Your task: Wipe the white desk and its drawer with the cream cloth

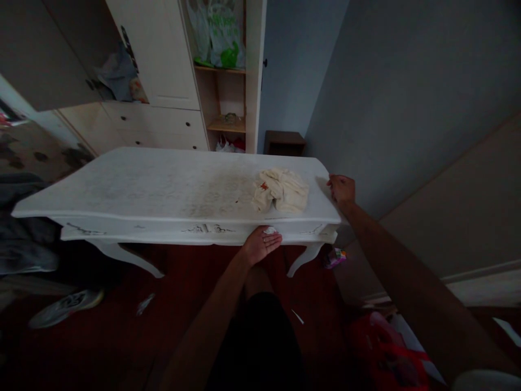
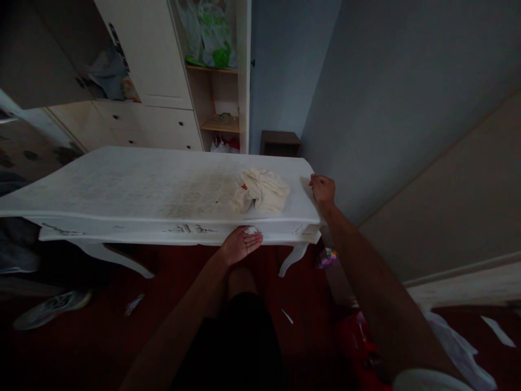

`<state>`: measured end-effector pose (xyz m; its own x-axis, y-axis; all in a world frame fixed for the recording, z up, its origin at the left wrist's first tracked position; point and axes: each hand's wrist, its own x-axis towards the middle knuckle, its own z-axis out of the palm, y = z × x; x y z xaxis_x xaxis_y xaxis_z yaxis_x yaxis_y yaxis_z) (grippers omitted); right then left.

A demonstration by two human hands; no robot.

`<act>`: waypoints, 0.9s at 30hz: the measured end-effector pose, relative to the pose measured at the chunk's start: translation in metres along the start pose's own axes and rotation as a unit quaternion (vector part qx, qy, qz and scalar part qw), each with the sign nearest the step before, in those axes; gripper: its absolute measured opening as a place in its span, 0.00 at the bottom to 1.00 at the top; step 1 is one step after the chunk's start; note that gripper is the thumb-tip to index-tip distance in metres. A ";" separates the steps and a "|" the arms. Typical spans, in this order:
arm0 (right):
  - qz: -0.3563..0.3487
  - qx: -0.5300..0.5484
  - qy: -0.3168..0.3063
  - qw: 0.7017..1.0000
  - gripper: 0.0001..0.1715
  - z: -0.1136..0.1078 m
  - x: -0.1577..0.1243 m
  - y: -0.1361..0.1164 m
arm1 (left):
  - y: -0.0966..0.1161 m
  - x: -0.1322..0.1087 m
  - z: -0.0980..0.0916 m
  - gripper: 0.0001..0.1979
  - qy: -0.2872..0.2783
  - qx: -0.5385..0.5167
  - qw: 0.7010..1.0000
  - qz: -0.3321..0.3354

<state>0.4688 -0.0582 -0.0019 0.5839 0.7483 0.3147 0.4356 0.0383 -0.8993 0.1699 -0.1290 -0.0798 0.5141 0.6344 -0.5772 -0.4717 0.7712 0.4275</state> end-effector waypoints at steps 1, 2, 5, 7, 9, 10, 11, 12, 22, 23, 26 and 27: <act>-0.003 -0.006 0.006 1.000 0.18 0.000 0.000 0.000 | 0.000 0.000 -0.001 0.15 0.005 0.002 1.000 -0.001; -0.006 -0.012 0.010 1.000 0.17 0.000 0.001 0.000 | 0.001 -0.001 -0.001 0.15 0.008 0.003 1.000 -0.003; -0.006 -0.015 0.011 1.000 0.16 0.000 0.001 -0.001 | -0.001 -0.007 -0.003 0.16 0.013 -0.003 1.000 -0.010; -0.001 -0.014 0.008 1.000 0.16 0.000 0.002 -0.001 | -0.005 -0.013 -0.005 0.17 0.020 -0.005 1.000 -0.015; -0.002 -0.017 0.010 1.000 0.16 0.001 0.003 0.001 | -0.013 -0.020 -0.007 0.19 0.023 -0.004 1.000 -0.020; -0.005 -0.018 0.011 1.000 0.16 0.001 0.004 0.002 | -0.017 -0.025 -0.008 0.19 0.019 -0.003 1.000 -0.022; -0.009 -0.019 0.012 1.000 0.16 0.001 0.005 0.003 | -0.023 -0.029 -0.009 0.19 0.016 -0.001 1.000 -0.024; -0.013 -0.019 0.013 1.000 0.16 0.001 0.006 0.005 | -0.029 -0.034 -0.010 0.18 0.013 0.000 1.000 -0.026; -0.015 -0.027 0.008 0.999 0.16 0.001 0.008 0.012 | -0.087 -0.087 -0.026 0.16 -0.001 0.033 0.999 0.002; -0.012 -0.031 0.008 0.999 0.16 0.001 0.008 0.011 | -0.092 -0.092 -0.029 0.16 -0.004 0.036 0.999 0.005; -0.017 -0.040 0.011 0.999 0.16 0.000 0.007 0.010 | -0.107 -0.104 -0.039 0.15 -0.010 0.043 0.999 0.015; -0.020 -0.043 0.012 0.999 0.16 0.000 0.006 0.009 | -0.113 -0.107 -0.043 0.15 -0.013 0.046 0.999 0.015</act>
<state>0.4767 -0.0534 -0.0083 0.5804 0.7316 0.3576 0.5150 0.0103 -0.8571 0.1373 -0.2858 -0.0963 0.5189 0.6582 -0.5455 -0.4203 0.7521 0.5077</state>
